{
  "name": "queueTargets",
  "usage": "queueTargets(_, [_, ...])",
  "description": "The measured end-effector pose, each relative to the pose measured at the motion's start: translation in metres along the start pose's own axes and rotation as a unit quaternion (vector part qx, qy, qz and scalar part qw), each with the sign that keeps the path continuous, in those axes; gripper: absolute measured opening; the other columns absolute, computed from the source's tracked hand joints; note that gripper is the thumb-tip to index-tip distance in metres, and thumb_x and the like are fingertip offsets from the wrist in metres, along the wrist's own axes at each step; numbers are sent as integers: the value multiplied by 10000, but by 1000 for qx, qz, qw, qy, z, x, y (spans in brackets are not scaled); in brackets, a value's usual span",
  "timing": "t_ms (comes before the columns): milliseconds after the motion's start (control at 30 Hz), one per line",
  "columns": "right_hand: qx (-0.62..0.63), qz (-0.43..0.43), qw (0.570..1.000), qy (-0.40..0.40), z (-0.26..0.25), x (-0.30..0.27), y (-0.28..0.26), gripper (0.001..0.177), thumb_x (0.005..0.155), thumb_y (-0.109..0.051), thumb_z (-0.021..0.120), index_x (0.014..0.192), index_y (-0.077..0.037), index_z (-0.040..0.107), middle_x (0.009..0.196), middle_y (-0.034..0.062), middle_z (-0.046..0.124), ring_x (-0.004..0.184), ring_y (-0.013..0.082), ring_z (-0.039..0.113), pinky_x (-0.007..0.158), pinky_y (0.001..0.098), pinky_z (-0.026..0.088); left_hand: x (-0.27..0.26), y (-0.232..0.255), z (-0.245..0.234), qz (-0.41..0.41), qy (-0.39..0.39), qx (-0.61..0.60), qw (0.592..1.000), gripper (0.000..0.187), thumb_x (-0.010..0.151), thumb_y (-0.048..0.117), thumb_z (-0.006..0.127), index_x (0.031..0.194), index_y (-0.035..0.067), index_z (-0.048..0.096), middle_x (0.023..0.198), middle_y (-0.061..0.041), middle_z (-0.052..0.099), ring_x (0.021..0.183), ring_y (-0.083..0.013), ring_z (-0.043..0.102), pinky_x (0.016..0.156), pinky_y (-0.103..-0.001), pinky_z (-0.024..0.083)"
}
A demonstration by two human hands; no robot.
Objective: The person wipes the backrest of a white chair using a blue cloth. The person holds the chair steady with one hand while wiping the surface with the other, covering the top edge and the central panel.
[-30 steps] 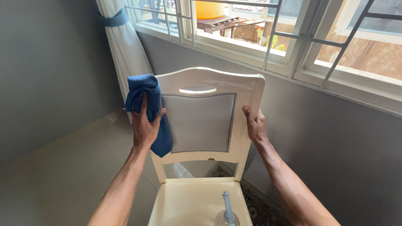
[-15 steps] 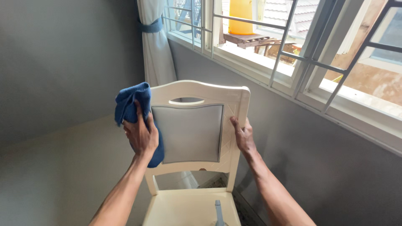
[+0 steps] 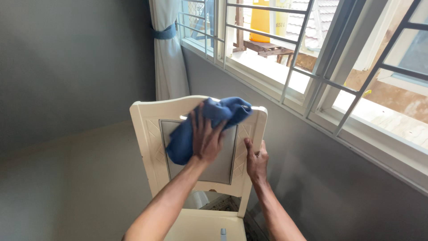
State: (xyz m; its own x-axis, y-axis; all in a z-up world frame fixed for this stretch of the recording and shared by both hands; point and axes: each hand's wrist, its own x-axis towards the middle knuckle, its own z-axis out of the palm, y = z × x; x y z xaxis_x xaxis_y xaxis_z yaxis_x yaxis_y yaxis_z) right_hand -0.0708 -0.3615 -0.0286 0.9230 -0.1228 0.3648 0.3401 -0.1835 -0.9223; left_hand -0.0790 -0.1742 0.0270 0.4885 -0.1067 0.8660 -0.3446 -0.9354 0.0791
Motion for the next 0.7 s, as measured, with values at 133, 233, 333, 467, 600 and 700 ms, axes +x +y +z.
queueTargets(133, [22,-57,998,31,4,5,2,632,961,-608,566,1192,-22,613,700,38,618,616,111,575,545,310,465,-28,2,-6,111,-184,-23,976,390,979,367,611,1366,328,632,1633,-153,310,1577,-390,80,1264,-649,39])
queueTargets(233, [-4,-41,998,37,4,0,4,622,961,-606,580,1187,-30,641,686,53,592,611,125,545,550,321,449,-56,-40,-26,108,-207,42,971,418,941,372,618,1347,277,646,1663,-160,311,1581,-360,80,1282,-585,52])
queueTargets(333, [-21,-43,998,44,5,-2,3,628,959,-621,581,1167,-32,648,716,52,624,651,123,596,590,313,495,-78,-100,-60,8,-119,86,989,431,942,349,591,1344,204,649,1638,-212,271,1551,-381,86,1247,-618,31])
queueTargets(467, [-17,-59,995,84,15,-5,2,642,956,-634,592,1130,-20,660,780,71,661,712,138,629,635,325,517,-92,-147,-92,-50,-97,198,974,417,1038,344,533,1370,115,636,1661,-191,252,1595,-331,117,1279,-650,15])
queueTargets(600, [-18,-49,993,110,22,-8,4,641,938,-631,585,1152,-31,657,773,88,676,692,152,652,622,334,531,-102,-136,-71,-114,19,105,988,503,1046,336,494,1414,14,609,1645,-310,178,1559,-484,97,1244,-691,16])
queueTargets(700, [-24,-86,988,129,27,-7,9,633,964,-623,585,1150,-23,652,798,77,684,719,135,667,630,325,548,-127,-130,-49,-176,39,116,977,475,1036,357,488,1323,3,624,1585,-383,177,1523,-552,87,1224,-704,50])
